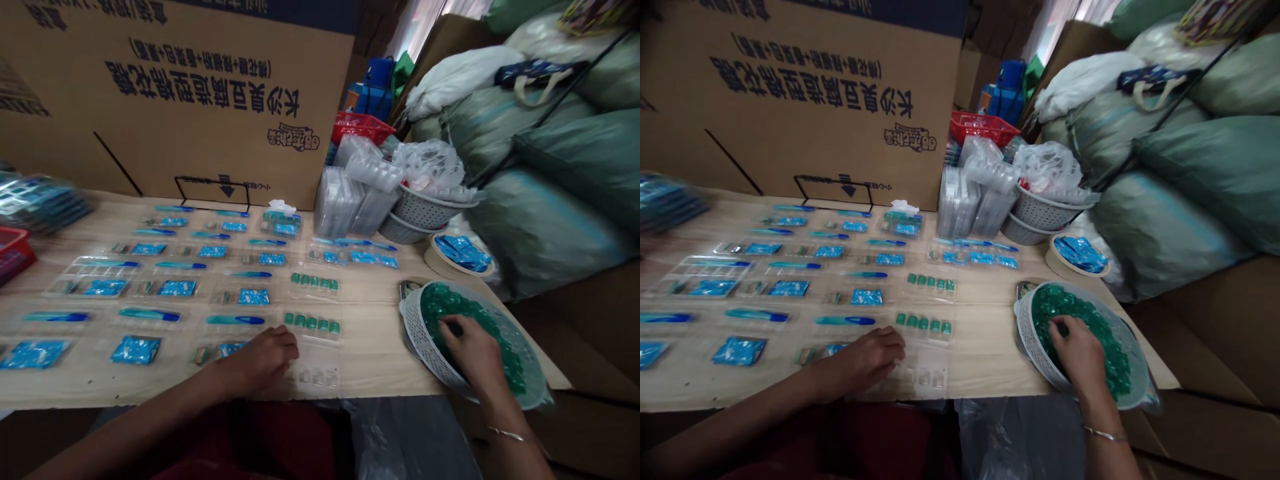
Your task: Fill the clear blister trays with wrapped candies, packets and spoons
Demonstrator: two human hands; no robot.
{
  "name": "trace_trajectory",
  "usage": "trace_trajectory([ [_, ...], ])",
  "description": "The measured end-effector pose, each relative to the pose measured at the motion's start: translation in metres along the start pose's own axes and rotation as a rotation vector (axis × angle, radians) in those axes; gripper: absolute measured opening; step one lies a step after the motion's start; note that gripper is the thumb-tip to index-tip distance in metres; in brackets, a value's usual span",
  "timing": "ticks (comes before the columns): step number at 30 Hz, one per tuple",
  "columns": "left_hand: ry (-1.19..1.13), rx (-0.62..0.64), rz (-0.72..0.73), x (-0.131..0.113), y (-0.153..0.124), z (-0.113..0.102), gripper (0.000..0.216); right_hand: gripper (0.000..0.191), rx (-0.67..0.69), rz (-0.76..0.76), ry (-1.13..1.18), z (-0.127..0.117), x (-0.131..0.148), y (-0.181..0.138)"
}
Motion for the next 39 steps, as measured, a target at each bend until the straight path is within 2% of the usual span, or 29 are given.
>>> trace_trajectory([
  [3, -0.003, -0.033, -0.01, -0.001, 0.002, -0.005, 0.013, 0.033, -0.273, -0.076, 0.023, -0.031, 0.031, -0.008],
  [5, -0.01, -0.053, -0.015, -0.003, 0.007, -0.008, 0.012, 0.027, -0.316, -0.219, 0.108, -0.035, 0.07, -0.015],
  [6, -0.013, -0.058, -0.02, -0.004, 0.011, -0.01, 0.012, 0.023, -0.288, -0.304, 0.161, -0.031, 0.093, -0.018],
  [8, -0.017, -0.055, -0.029, -0.006, 0.019, -0.011, 0.012, 0.019, -0.133, -0.445, 0.265, -0.009, 0.135, -0.021],
  [10, -0.016, -0.047, -0.036, -0.008, 0.025, -0.012, 0.013, 0.017, 0.03, -0.487, 0.368, 0.021, 0.161, -0.02],
  [11, -0.015, -0.048, -0.037, -0.008, 0.027, -0.013, 0.013, 0.016, 0.081, -0.471, 0.443, 0.033, 0.165, -0.017],
  [14, -0.023, -0.072, -0.034, -0.002, 0.027, -0.018, 0.014, 0.019, 0.107, -0.368, 0.635, 0.057, 0.152, -0.006],
  [18, -0.057, -0.114, -0.082, 0.015, 0.039, -0.028, 0.015, 0.033, 0.014, -0.236, 0.704, 0.054, 0.121, -0.002],
  [22, 0.01, -0.085, -0.103, 0.017, 0.093, -0.034, 0.019, 0.026, 0.012, -0.165, 0.682, 0.039, 0.113, -0.017],
  [26, 0.064, -0.001, 0.068, -0.009, 0.163, -0.026, 0.024, 0.022, 0.009, -0.088, 0.512, 0.031, 0.107, -0.039],
  [29, 0.061, 0.061, 0.124, -0.018, 0.191, -0.011, 0.018, 0.023, 0.045, -0.037, 0.394, 0.038, 0.097, -0.055],
  [31, 0.048, 0.067, 0.112, -0.016, 0.196, -0.002, 0.013, 0.024, 0.083, -0.027, 0.325, 0.046, 0.091, -0.064],
  [33, 0.019, 0.043, 0.091, -0.011, 0.192, 0.003, 0.018, 0.025, 0.093, -0.027, 0.302, 0.05, 0.09, -0.068],
  [37, -0.068, -0.017, 0.072, -0.004, 0.176, -0.002, 0.022, 0.031, 0.029, -0.093, 0.344, 0.048, 0.104, -0.062],
  [39, -0.101, -0.044, 0.069, -0.003, 0.169, -0.008, 0.021, 0.026, 0.034, -0.125, 0.344, 0.048, 0.113, -0.057],
])
Point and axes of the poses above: each hand's wrist, its own y-axis towards the middle knuckle, its own z-axis out of the palm, x = y × z, the point moved 7 cm from there along y, towards the middle knuckle, and after that the axes turned 7 degrees about x, right-handed, at the moved point
